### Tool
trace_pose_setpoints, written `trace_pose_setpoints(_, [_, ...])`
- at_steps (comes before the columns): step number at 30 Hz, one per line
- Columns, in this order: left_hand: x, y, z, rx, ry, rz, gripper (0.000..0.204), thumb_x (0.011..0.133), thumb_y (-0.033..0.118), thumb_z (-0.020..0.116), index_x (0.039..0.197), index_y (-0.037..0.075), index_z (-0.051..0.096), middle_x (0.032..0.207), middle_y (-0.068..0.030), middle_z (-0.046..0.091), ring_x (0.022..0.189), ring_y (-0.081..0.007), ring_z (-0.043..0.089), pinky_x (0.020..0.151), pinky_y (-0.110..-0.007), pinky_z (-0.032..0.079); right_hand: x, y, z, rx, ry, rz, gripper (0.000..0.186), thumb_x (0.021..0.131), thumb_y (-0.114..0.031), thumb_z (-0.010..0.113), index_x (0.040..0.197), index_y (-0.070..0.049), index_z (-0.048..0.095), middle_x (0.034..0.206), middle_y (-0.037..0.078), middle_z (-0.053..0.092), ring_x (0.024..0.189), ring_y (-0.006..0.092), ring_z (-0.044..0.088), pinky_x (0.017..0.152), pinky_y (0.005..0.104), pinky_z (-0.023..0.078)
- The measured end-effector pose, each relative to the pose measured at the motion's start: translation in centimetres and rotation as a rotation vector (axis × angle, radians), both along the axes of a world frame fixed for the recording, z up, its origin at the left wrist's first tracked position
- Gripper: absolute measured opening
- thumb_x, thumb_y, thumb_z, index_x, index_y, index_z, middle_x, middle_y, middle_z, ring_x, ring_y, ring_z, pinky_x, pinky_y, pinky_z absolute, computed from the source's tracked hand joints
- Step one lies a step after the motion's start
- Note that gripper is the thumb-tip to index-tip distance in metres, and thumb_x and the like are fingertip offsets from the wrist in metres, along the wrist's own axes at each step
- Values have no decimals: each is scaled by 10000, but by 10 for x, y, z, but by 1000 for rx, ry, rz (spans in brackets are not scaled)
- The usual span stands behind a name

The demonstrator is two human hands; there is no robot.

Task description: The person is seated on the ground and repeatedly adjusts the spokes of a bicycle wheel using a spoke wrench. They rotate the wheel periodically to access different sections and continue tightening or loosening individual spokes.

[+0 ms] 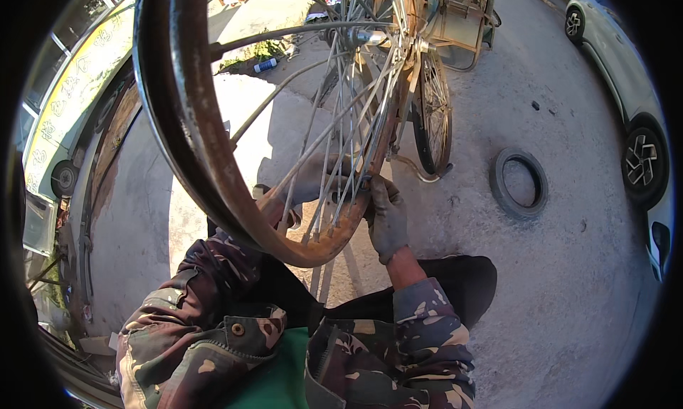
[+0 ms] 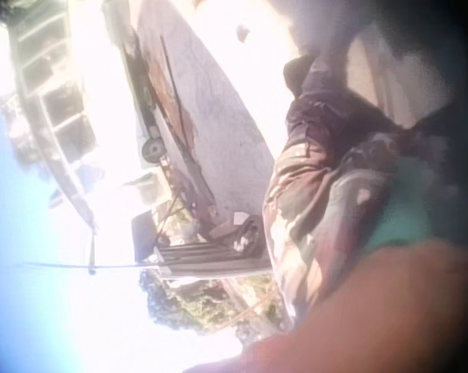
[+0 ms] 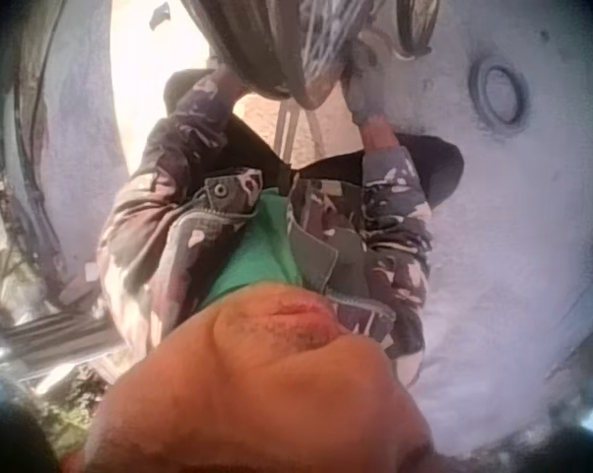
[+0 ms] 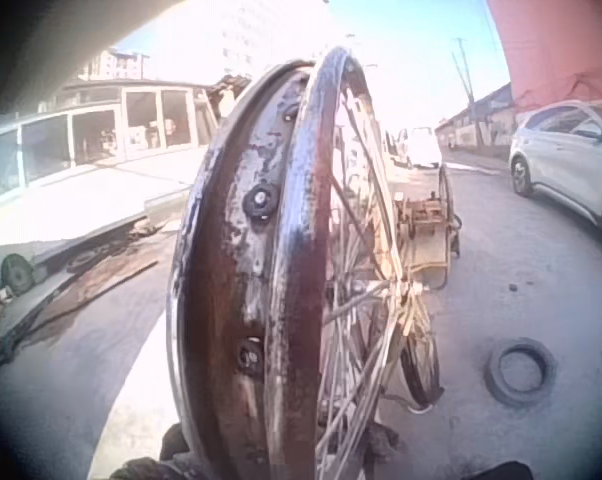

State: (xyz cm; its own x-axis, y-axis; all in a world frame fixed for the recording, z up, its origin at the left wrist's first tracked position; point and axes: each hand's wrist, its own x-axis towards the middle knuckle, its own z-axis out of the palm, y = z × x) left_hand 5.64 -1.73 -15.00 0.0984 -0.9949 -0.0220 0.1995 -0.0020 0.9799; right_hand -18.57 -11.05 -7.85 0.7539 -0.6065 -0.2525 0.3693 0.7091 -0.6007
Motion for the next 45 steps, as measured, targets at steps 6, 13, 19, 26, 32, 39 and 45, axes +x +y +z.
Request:
trace_pose_setpoints(6, [-50, -5, 87, 96, -320, 145, 308, 927, 178, 822, 1122, -28, 701, 944, -58, 720, 834, -105, 672, 739, -263, 562, 4, -13, -33, -107, -16, 49, 381, 1035, -395, 700, 1184, -46, 662, 978, 27, 728, 781, 98, 707, 641, 260, 593])
trace_pose_setpoints(13, [-59, -8, 103, 135, -294, 178, 278, 923, 172, 821, 1090, -20, 708, 884, -50, 718, 736, -115, 664, 659, -263, 544, 5, -14, -30, -145, 25, 63, 398, 1013, -427, 723, 1148, -59, 654, 960, 35, 725, 762, 103, 708, 618, 259, 589])
trace_pose_setpoints(19, [-66, -11, 121, 109, -360, 182, 306, 942, 206, 811, 1106, -23, 694, 840, -37, 701, 696, -107, 648, 630, -261, 532, 5, -12, -25, -89, -41, 91, 406, 1031, -405, 701, 1219, -51, 634, 1033, 55, 730, 846, 141, 731, 725, 313, 626])
trace_pose_setpoints(26, [-52, -20, 110, 115, 8, 95, 330, 950, 230, 812, 1104, -29, 676, 873, -60, 705, 700, -120, 651, 621, -258, 534, -3, -16, -32, -42, -131, 146, 352, 1054, -331, 676, 1266, -55, 623, 1117, 77, 730, 968, 177, 741, 846, 371, 641])
trace_pose_setpoints(32, [-50, -19, 110, 84, -402, 151, 361, 957, 202, 801, 1181, -50, 672, 921, -77, 724, 762, -134, 676, 669, -273, 558, -6, -19, -30, -47, -120, 209, 330, 1038, -258, 703, 1273, -35, 639, 1162, 88, 726, 1009, 182, 737, 864, 381, 652])
trace_pose_setpoints(39, [-58, -8, 115, -49, -272, 269, 357, 1026, 181, 694, 1292, -52, 644, 996, -74, 724, 841, -134, 672, 728, -271, 552, -7, -16, -21, -141, -78, 194, 420, 1030, -204, 709, 1395, -23, 607, 1225, 91, 710, 1041, 161, 727, 866, 348, 652])
trace_pose_setpoints(45, [-63, 7, 90, 24, -81, 213, 367, 1037, 149, 667, 1345, -45, 619, 1013, -85, 752, 847, -125, 688, 718, -275, 558, -6, -16, -27, -165, -109, 200, 401, 1046, -201, 684, 1392, -16, 604, 1222, 93, 716, 1043, 156, 725, 870, 336, 646])
